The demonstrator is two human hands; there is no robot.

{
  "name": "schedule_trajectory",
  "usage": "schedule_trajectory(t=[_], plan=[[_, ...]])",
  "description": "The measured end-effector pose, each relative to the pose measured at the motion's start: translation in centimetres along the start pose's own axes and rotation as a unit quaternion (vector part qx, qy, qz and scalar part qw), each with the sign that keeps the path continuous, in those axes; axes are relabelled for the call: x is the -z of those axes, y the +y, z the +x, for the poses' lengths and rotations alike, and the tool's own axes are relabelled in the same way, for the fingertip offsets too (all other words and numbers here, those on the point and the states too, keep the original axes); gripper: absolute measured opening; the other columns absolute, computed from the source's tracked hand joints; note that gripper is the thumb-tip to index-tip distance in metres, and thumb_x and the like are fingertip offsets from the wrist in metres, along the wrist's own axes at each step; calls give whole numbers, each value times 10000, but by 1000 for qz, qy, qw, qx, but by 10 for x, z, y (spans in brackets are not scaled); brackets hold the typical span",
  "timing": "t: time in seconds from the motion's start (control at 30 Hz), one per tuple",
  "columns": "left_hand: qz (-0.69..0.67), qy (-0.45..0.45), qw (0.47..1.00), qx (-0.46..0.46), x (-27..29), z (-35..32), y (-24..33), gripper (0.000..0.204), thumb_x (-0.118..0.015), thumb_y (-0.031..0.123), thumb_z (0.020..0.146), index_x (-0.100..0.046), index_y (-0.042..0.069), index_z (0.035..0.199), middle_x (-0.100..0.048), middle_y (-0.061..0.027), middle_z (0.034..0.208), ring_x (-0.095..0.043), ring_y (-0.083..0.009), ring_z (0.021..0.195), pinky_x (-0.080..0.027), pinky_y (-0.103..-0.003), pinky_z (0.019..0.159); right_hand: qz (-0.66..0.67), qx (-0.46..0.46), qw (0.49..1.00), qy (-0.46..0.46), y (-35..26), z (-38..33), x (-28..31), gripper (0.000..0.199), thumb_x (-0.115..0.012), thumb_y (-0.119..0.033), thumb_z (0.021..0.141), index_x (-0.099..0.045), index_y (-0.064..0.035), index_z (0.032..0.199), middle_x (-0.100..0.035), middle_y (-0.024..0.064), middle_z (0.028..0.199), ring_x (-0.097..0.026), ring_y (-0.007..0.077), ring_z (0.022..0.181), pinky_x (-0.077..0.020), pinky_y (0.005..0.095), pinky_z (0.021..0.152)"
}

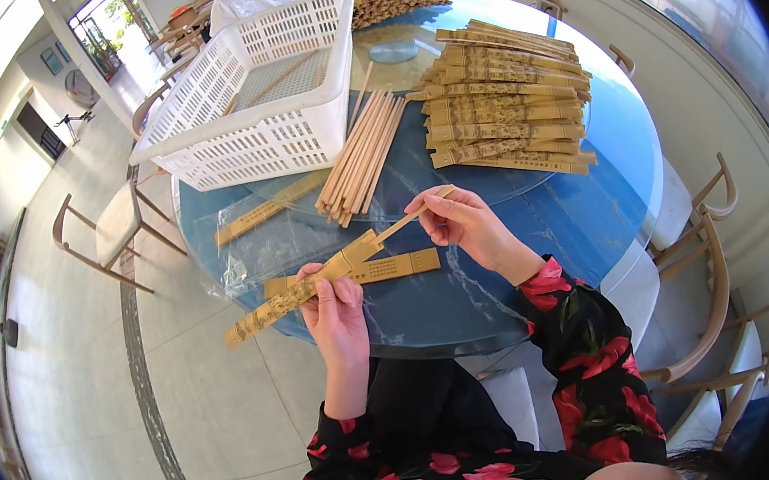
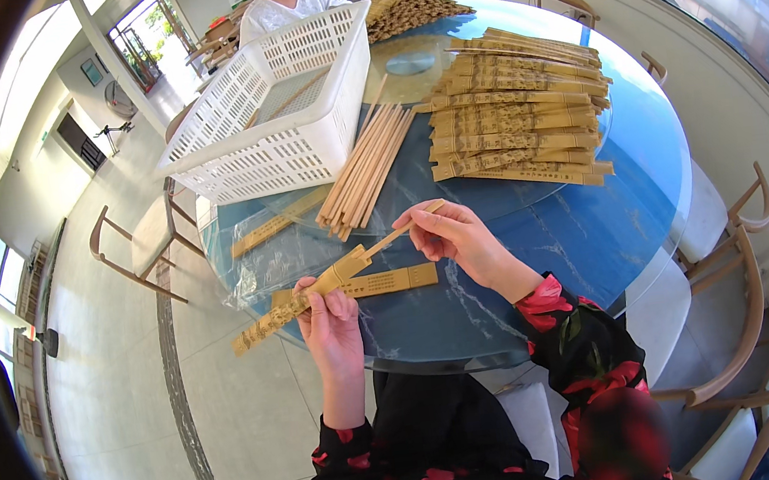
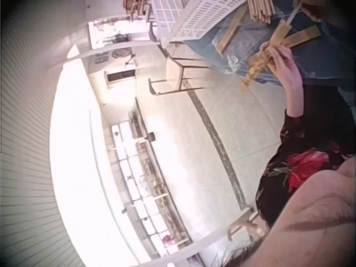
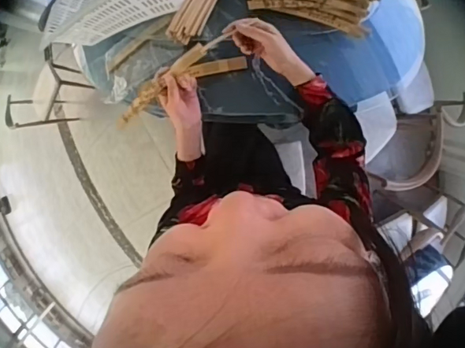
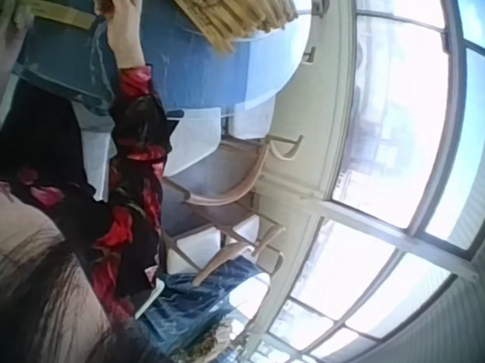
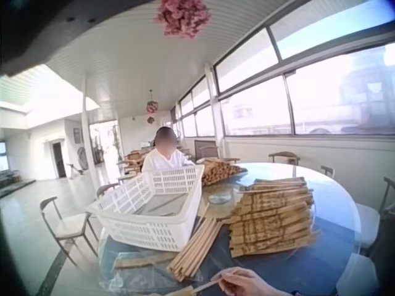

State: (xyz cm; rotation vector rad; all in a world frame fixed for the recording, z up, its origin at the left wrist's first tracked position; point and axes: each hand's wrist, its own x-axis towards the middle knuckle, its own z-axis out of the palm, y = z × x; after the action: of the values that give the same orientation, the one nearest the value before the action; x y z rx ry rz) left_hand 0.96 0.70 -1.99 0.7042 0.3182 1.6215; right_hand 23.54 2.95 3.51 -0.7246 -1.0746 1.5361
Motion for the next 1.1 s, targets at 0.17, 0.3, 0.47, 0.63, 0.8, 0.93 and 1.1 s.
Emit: schedule_trajectory(t=[0.17,0.3,0.47,0.63,0.8,0.93,1.1], plan=[[30,-16,999,25,-2,0,0,147,-482,125,1046,-464,68,1180,-468,-4,709,-411,-101,646,-341,-267,619,-14,-36,997,-69,7,0,-3,309,-561,-254,1015,-683,-14,1166,-634,1,849,-554,61,749,-421,202,662],[39,-22,998,47,-4,0,1,152,-478,147,1049,-459,61,1173,-456,-1,695,-409,-100,634,-335,-266,614,-70,-59,988,-124,7,-2,-8,328,-572,-231,1008,-664,-12,1234,-646,19,859,-563,76,771,-425,222,686],[15,-58,997,52,-5,1,5,215,-417,246,1073,-468,61,1170,-424,4,658,-384,-93,599,-316,-262,588,-74,-60,987,-128,4,-6,-12,325,-570,-237,1010,-670,-8,1218,-640,19,854,-561,83,777,-430,233,702],[-22,-35,998,54,-4,1,7,256,-375,293,1085,-475,64,1143,-375,15,634,-351,-90,576,-303,-260,568,4,-39,993,-107,-1,-6,-11,344,-501,-260,1039,-650,9,1194,-629,16,876,-546,70,769,-435,216,713],[-49,-28,996,66,-1,1,7,208,-390,265,1083,-477,80,1118,-364,25,644,-350,-86,584,-310,-255,575,141,-17,978,-155,-8,-3,-1,366,-423,-242,1059,-619,47,1168,-611,56,879,-577,103,856,-464,235,758],[-66,-32,994,79,-2,3,8,166,-419,237,1076,-485,91,1121,-356,35,653,-347,-75,595,-318,-251,585,97,-29,984,-146,-4,-6,-4,355,-433,-253,1062,-600,37,1182,-607,54,891,-572,105,842,-471,248,760],[-78,-19,993,83,5,3,8,141,-449,210,1067,-495,93,1131,-352,41,657,-344,-64,594,-316,-246,582,43,-50,983,-171,-6,-8,-7,296,-469,-233,1057,-571,-6,1217,-601,43,887,-572,101,825,-464,241,751]])
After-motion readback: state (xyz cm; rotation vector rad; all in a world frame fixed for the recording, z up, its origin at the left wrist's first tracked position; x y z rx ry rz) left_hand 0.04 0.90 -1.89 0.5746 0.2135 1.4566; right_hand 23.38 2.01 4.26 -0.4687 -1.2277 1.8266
